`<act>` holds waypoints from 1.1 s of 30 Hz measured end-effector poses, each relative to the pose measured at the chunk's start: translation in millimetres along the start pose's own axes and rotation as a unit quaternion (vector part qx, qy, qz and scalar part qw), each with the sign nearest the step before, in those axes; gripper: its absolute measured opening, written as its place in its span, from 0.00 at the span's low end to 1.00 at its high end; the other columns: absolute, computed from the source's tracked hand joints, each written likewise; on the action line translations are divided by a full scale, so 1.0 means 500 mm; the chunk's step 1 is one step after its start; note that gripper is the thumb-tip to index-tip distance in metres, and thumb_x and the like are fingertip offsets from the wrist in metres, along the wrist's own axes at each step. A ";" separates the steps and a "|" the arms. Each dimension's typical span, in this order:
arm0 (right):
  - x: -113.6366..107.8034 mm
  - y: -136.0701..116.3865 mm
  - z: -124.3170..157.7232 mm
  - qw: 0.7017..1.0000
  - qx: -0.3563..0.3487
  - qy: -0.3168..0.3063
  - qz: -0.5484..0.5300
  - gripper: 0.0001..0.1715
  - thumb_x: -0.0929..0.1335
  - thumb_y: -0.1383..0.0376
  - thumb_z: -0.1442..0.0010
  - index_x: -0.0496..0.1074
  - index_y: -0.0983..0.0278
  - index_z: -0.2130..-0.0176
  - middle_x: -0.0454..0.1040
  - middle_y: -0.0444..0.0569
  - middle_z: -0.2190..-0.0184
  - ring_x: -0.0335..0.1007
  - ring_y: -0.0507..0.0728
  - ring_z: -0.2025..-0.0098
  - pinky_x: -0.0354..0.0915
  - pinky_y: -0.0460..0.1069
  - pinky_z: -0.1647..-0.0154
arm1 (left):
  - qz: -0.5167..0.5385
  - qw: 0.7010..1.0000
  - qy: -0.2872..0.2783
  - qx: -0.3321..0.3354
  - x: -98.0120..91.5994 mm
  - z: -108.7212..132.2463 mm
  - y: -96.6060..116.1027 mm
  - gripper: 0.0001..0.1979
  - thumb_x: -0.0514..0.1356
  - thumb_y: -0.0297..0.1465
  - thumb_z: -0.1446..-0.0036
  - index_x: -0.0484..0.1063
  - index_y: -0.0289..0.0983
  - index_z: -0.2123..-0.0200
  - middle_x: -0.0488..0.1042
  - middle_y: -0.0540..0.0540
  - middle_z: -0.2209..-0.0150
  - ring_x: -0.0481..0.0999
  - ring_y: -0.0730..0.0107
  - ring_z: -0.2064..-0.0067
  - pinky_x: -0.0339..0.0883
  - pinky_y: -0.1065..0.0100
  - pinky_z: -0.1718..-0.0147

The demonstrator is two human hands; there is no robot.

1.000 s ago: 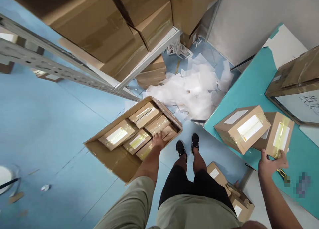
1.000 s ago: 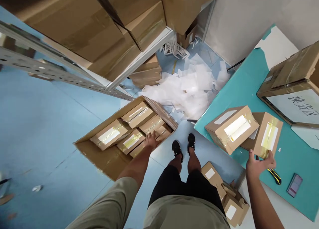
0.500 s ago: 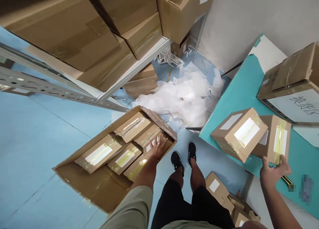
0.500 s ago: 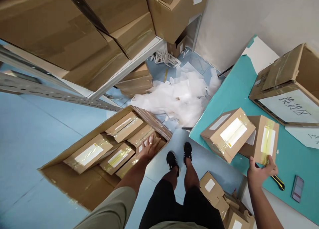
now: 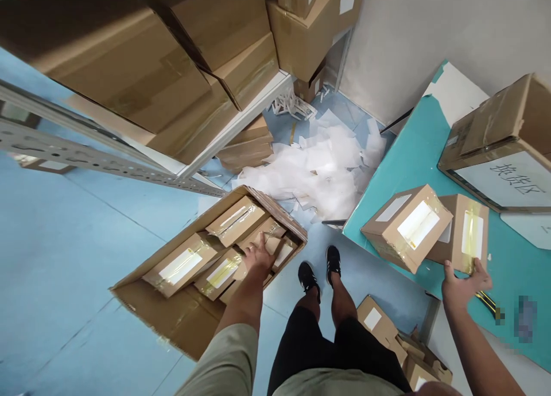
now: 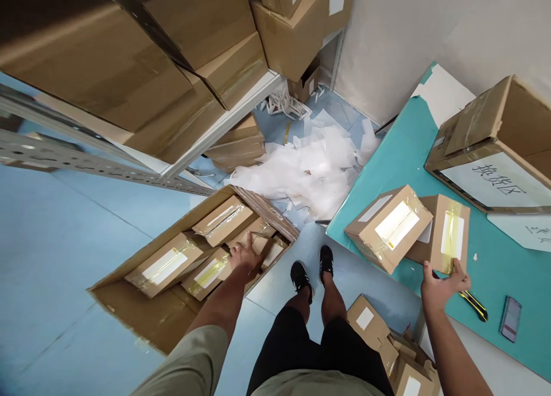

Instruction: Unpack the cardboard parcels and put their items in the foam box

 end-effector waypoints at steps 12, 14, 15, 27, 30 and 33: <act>0.012 -0.053 0.054 0.985 0.161 -0.034 -0.059 0.68 0.78 0.31 0.50 0.69 0.71 0.29 0.61 0.71 0.32 0.53 0.81 0.27 0.59 0.73 0.23 | 0.129 0.976 0.172 -0.030 -0.344 0.245 0.002 0.60 0.64 0.60 0.36 0.44 0.41 0.12 0.67 0.18 0.26 0.72 0.16 0.30 0.68 0.32 0.37; -0.007 -0.039 0.083 0.980 0.191 -0.032 -0.055 0.66 0.79 0.34 0.49 0.68 0.70 0.28 0.59 0.71 0.32 0.55 0.81 0.28 0.62 0.73 0.24 | 0.127 0.975 0.181 0.013 -0.410 0.279 0.061 0.60 0.65 0.59 0.36 0.45 0.40 0.12 0.67 0.17 0.27 0.72 0.17 0.30 0.69 0.33 0.38; -0.015 -0.033 0.099 0.977 0.202 -0.037 -0.052 0.65 0.79 0.35 0.49 0.68 0.69 0.28 0.58 0.71 0.32 0.56 0.81 0.28 0.63 0.73 0.25 | 0.121 0.974 0.185 0.041 -0.444 0.296 0.097 0.61 0.65 0.59 0.36 0.45 0.39 0.12 0.67 0.17 0.27 0.73 0.18 0.30 0.70 0.33 0.38; -0.039 -0.037 0.188 0.954 0.230 -0.190 -0.026 0.67 0.80 0.36 0.42 0.59 0.63 0.20 0.49 0.73 0.22 0.60 0.82 0.26 0.62 0.70 0.26 | 0.026 0.930 0.241 0.276 -0.714 0.452 0.614 0.59 0.70 0.56 0.37 0.53 0.36 0.14 0.69 0.20 0.28 0.72 0.27 0.31 0.66 0.39 0.33; -0.026 -0.033 0.177 0.951 0.196 -0.241 -0.001 0.66 0.78 0.36 0.36 0.55 0.63 0.18 0.48 0.74 0.21 0.59 0.81 0.24 0.63 0.67 0.27 | 0.006 0.932 0.225 0.285 -0.705 0.437 0.724 0.59 0.70 0.55 0.37 0.52 0.34 0.14 0.65 0.18 0.25 0.68 0.24 0.28 0.65 0.37 0.32; -0.006 -0.018 0.166 0.937 0.136 -0.322 0.006 0.62 0.75 0.38 0.31 0.53 0.60 0.15 0.51 0.70 0.19 0.62 0.78 0.24 0.65 0.64 0.27 | 0.004 0.945 0.190 0.267 -0.665 0.418 0.804 0.56 0.69 0.53 0.37 0.54 0.33 0.16 0.66 0.18 0.26 0.68 0.24 0.28 0.65 0.36 0.32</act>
Point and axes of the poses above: each hand's wrist, its own z-axis away from the middle knuckle, its own x-axis out of the palm, y = z × x, the point moved 9 cm from there along -z, towards the middle knuckle
